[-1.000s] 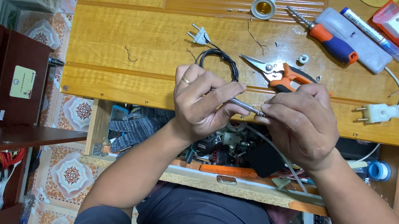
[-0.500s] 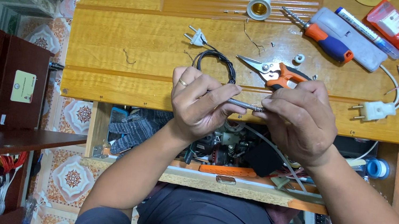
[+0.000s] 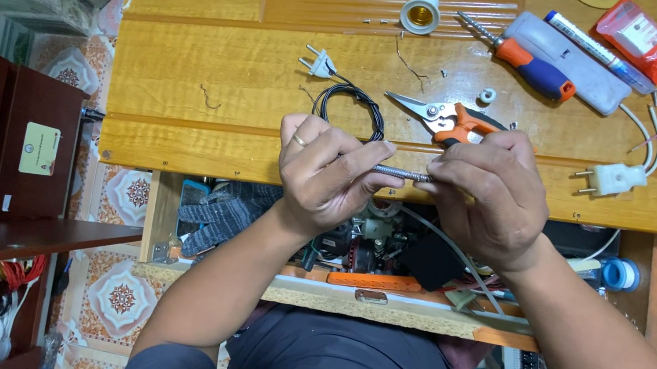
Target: Wiring a light bulb socket and plug assembly using pliers and wire strippers
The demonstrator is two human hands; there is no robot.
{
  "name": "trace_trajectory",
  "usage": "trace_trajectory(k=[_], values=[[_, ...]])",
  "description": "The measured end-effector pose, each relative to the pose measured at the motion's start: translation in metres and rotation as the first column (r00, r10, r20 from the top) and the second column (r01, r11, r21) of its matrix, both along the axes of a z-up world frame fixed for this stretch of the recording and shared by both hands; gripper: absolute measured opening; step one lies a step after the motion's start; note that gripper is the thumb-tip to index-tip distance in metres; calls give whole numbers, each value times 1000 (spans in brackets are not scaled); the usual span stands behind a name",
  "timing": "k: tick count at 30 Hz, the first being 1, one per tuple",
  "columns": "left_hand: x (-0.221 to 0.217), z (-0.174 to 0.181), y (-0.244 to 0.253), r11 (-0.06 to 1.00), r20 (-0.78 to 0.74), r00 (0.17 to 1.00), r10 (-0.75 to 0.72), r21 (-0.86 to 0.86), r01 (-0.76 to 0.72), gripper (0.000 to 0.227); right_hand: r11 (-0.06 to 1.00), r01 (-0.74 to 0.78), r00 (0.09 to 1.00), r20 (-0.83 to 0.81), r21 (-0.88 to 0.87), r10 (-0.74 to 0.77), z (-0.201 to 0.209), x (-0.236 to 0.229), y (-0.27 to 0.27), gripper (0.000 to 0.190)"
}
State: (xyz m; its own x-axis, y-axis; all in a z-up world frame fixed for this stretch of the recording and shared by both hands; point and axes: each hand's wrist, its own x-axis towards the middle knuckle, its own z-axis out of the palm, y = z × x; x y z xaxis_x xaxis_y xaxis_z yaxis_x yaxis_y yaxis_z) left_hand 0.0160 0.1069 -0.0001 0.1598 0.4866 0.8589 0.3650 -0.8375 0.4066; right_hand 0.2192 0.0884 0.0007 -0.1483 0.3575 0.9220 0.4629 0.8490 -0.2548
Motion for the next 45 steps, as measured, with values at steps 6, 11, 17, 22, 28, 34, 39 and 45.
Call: trace_trajectory(k=[6, 11, 17, 22, 28, 34, 39, 45], values=[[1, 6, 0, 1000, -32, 999, 6, 21, -5, 25, 1000, -8, 1000, 1, -4, 8, 3, -2, -1, 19], [2, 10, 0, 1000, -45, 999, -5, 21, 6, 23, 1000, -15, 1000, -1, -12, 15, 4, -2, -1, 18], [-1, -9, 7, 995, -62, 993, -100, 22, 102, 18, 996, 21, 1000, 13, -90, -20, 2, -4, -3, 12], [2, -16, 8, 990, -53, 989, -136, 27, 137, 13, 987, 44, 999, 29, -157, -40, -3, 5, 0, 25], [-3, -17, 9, 997, -116, 993, -37, 62, 45, 12, 989, 90, 995, -37, -113, -95, 23, 15, -6, 24], [0, -11, -1, 988, -252, 957, 144, 88, -125, 13, 971, -70, 993, -106, -230, 47, 91, 71, -48, 23], [3, -3, -11, 983, -224, 962, 157, 131, -130, 13, 945, -5, 998, -65, -328, -17, 107, 130, -104, 24], [41, 22, -47, 994, -265, 958, -108, -58, 96, 8, 823, 173, 961, -92, -541, -262, 71, 156, -175, 21]])
